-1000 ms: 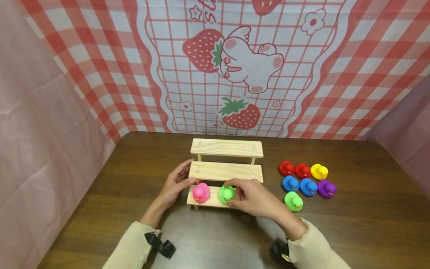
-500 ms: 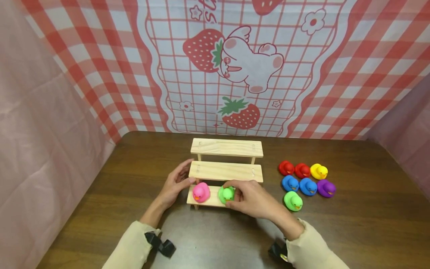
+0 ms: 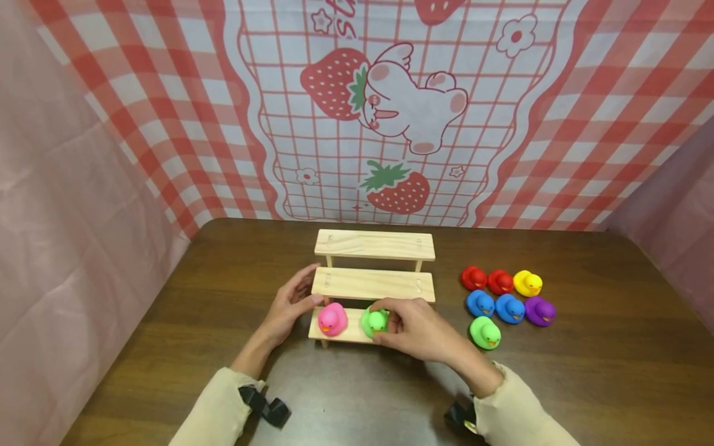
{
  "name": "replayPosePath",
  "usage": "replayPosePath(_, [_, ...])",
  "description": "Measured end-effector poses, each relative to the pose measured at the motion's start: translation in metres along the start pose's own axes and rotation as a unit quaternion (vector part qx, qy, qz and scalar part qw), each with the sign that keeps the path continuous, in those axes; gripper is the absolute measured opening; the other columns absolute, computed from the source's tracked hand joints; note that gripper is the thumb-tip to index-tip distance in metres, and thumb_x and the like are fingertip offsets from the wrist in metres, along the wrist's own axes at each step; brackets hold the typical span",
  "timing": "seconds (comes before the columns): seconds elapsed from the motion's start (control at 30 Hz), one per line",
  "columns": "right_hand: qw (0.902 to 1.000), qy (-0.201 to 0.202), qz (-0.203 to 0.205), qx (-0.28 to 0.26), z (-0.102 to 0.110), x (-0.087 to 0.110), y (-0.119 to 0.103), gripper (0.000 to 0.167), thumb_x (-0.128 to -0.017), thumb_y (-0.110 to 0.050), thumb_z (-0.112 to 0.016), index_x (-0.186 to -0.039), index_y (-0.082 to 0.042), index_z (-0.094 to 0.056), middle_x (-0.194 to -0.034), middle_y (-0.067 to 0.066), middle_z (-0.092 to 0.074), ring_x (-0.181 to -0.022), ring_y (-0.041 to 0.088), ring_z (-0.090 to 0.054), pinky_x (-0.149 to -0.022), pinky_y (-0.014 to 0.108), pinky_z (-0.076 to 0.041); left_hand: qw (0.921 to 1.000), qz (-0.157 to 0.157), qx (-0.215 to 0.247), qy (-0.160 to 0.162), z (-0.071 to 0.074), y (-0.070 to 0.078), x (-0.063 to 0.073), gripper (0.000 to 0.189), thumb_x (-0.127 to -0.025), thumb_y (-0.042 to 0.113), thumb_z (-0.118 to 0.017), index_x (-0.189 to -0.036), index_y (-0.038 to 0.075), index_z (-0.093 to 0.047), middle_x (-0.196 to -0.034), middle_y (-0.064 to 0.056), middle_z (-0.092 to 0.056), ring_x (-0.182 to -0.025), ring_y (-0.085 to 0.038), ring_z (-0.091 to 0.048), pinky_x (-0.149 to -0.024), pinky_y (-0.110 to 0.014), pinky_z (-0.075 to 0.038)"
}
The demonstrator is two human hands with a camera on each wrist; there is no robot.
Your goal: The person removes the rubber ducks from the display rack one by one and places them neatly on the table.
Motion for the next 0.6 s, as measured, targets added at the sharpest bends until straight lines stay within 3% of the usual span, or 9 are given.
replayPosePath(0.6, [0.9997, 0.017, 0.002, -0.017, 0.020, 0.010, -0.008, 0.029, -0.083, -0.020, -0.080, -0.110, -0.015, -0.070, -0.065, -0.010, -0.058, -0.054, -0.003, -0.049, -0.054, 0.019, -0.045, 1.0000, 0.001, -0.006, 0.000, 0.000, 0.000, 0.000, 0.062, -0.093, 0.002, -0.063, -0.150, -0.001, -0.039, -0.139, -0.034, -0.052, -0.115, 0.002, -0.055, -0.102, -0.019, -0.041])
Point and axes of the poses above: each hand's wrist, its own x-axis away from the middle knuckle, its own z-axis out of the back of the hand, y = z × x, the point moved 8 cm from there along -x, towards the middle knuckle
